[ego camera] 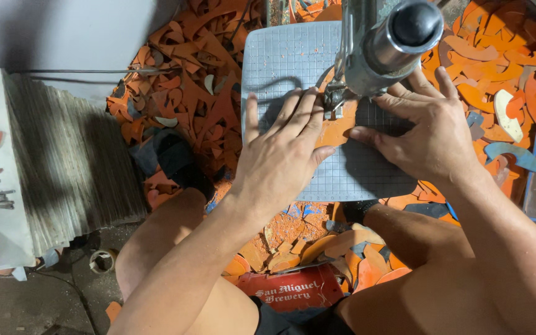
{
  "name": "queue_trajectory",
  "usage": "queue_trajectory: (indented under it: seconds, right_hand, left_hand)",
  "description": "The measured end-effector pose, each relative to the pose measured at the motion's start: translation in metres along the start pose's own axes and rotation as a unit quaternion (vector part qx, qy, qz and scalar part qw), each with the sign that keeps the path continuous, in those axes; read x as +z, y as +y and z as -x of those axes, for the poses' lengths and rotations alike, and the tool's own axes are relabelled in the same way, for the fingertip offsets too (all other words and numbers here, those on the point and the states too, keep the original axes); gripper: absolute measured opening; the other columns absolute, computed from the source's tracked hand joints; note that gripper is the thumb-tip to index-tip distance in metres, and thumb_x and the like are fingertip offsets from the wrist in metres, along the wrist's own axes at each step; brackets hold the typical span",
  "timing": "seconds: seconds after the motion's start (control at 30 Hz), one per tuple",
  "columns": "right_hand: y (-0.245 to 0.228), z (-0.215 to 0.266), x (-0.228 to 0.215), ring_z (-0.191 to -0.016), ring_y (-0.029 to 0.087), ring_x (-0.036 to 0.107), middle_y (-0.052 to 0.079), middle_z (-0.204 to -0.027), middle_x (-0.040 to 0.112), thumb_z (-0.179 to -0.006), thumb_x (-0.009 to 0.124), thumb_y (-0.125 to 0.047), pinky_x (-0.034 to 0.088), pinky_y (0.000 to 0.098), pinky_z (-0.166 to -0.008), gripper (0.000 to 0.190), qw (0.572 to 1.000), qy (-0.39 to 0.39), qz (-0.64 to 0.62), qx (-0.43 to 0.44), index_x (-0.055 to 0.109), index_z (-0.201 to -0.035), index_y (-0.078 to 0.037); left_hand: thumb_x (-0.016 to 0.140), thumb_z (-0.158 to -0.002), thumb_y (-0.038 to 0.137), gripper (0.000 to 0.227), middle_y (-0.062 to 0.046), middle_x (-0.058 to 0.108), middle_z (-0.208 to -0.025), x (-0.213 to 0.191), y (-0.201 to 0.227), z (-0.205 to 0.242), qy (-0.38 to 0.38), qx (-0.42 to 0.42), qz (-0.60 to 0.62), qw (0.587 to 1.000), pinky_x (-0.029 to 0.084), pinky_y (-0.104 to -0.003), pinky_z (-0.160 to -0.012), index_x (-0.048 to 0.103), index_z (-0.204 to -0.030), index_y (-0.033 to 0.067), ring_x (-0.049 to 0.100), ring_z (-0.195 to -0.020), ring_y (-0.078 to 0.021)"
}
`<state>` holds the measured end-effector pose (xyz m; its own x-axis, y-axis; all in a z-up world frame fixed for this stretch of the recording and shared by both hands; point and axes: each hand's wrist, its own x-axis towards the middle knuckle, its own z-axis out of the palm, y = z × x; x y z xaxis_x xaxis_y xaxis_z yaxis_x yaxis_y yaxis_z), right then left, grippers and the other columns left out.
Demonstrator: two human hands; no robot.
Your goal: The person operates a vertical cutting machine to trim various colored material pieces. They feed each piece under the blade, guide it through the cut, and remove the finished piece, repeating the process with multiple items.
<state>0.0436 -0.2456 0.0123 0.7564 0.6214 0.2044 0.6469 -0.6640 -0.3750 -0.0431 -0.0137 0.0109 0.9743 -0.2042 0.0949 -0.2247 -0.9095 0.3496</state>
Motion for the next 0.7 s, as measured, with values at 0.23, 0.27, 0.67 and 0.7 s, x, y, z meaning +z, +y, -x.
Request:
queue_trajectory:
  seconds: [0.23, 0.27, 0.67, 0.7]
  right_hand:
    - [-0.005, 0.0, 0.002, -0.149, 0.028, 0.052, 0.007, -0.137, 0.069, -0.08, 0.089, -0.046, 0.029, 0.065, -0.124, 0.062, 0.999, 0.031, 0.013, 0.001, 0.075, -0.122, -0.002]
    - [-0.006, 0.0, 0.002, -0.149, 0.028, 0.052, 0.008, -0.138, 0.069, -0.08, 0.089, -0.046, 0.03, 0.0652, -0.124, 0.062, 0.999, 0.034, 0.016, 0.001, 0.075, -0.122, -0.002]
    - [-0.016, 0.005, 0.008, -0.142, 0.04, 0.055, 0.016, -0.139, 0.068, -0.083, 0.09, -0.046, 0.039, 0.0622, -0.117, 0.056, 0.994, 0.081, 0.074, -0.003, 0.079, -0.119, -0.004]
    - [-0.017, 0.005, 0.008, -0.143, 0.04, 0.056, 0.016, -0.139, 0.068, -0.084, 0.09, -0.046, 0.04, 0.0593, -0.117, 0.056, 0.994, 0.085, 0.073, -0.003, 0.079, -0.118, -0.004]
  left_hand:
    - [0.058, -0.094, 0.05, 0.062, -0.007, 0.053, -0.151, -0.002, -0.006, -0.006, 0.006, 0.01, -0.004, 1.0, 0.011, -0.078, -0.114, 0.058, -0.139, 0.0075, 0.042, -0.144, -0.0223]
    - [0.058, -0.094, 0.05, 0.063, -0.008, 0.053, -0.15, -0.001, -0.007, -0.006, 0.006, 0.01, -0.004, 1.0, 0.011, -0.078, -0.114, 0.058, -0.139, 0.0072, 0.042, -0.144, -0.0226]
    - [0.072, -0.091, 0.031, 0.044, -0.009, 0.067, -0.136, 0.001, -0.006, 0.0, 0.109, 0.016, 0.053, 0.993, 0.017, -0.072, -0.121, 0.068, -0.123, 0.0019, 0.058, -0.134, -0.0202]
    - [0.073, -0.09, 0.03, 0.042, -0.008, 0.067, -0.134, 0.001, -0.007, 0.0, 0.115, 0.017, 0.056, 0.992, 0.017, -0.071, -0.122, 0.069, -0.12, 0.0024, 0.059, -0.133, -0.0194]
